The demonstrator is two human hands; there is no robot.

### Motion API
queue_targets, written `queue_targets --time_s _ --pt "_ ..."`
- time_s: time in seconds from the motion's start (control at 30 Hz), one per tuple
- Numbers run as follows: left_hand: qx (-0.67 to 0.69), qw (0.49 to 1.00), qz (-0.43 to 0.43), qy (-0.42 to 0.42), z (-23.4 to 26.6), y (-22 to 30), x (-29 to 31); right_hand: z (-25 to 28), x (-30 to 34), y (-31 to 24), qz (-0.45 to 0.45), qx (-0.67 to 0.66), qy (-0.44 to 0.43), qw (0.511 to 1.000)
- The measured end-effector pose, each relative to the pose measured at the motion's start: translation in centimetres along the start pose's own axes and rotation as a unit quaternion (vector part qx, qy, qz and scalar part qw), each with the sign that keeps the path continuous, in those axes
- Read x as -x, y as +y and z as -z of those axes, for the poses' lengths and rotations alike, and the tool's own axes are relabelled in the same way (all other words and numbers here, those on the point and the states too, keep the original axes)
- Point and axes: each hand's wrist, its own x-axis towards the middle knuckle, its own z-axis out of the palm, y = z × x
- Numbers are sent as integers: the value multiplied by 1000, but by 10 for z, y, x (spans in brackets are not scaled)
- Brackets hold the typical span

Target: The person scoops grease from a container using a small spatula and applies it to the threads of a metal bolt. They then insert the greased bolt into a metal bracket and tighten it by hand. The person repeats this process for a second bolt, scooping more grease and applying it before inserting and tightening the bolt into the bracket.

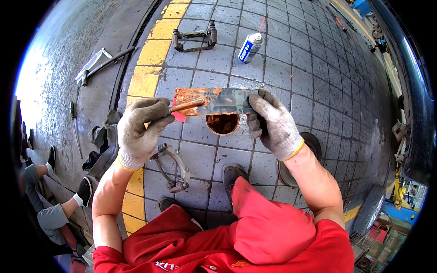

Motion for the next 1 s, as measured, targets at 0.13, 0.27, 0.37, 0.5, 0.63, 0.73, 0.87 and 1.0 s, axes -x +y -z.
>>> queue_targets --time_s 0.13,0.27,0.37,0.5,0.63,0.73,0.87,1.0 --pt "-16 1000 1 11 5 -1 6 9 -2 -3 21 -1 19 1000" --pt "84 993 77 38 2 -3 12 10 -3 -4 45 8 26 999" --pt "149 977 149 20 2 -1 10 5 -1 -4 79 38 17 996" --pt "185 950 251 2 6 14 4 1 3 -5 155 83 32 984" --pt "260 909 325 33 9 15 1 9 3 -11 218 134 50 965" --pt "291 894 340 22 14 15 -1 13 5 -10 244 166 27 955" --pt "303 880 366 0 14 22 -8 4 10 -2 292 199 2 935" --pt "302 870 388 -19 19 15 -7 7 13 -4 326 208 2 922"
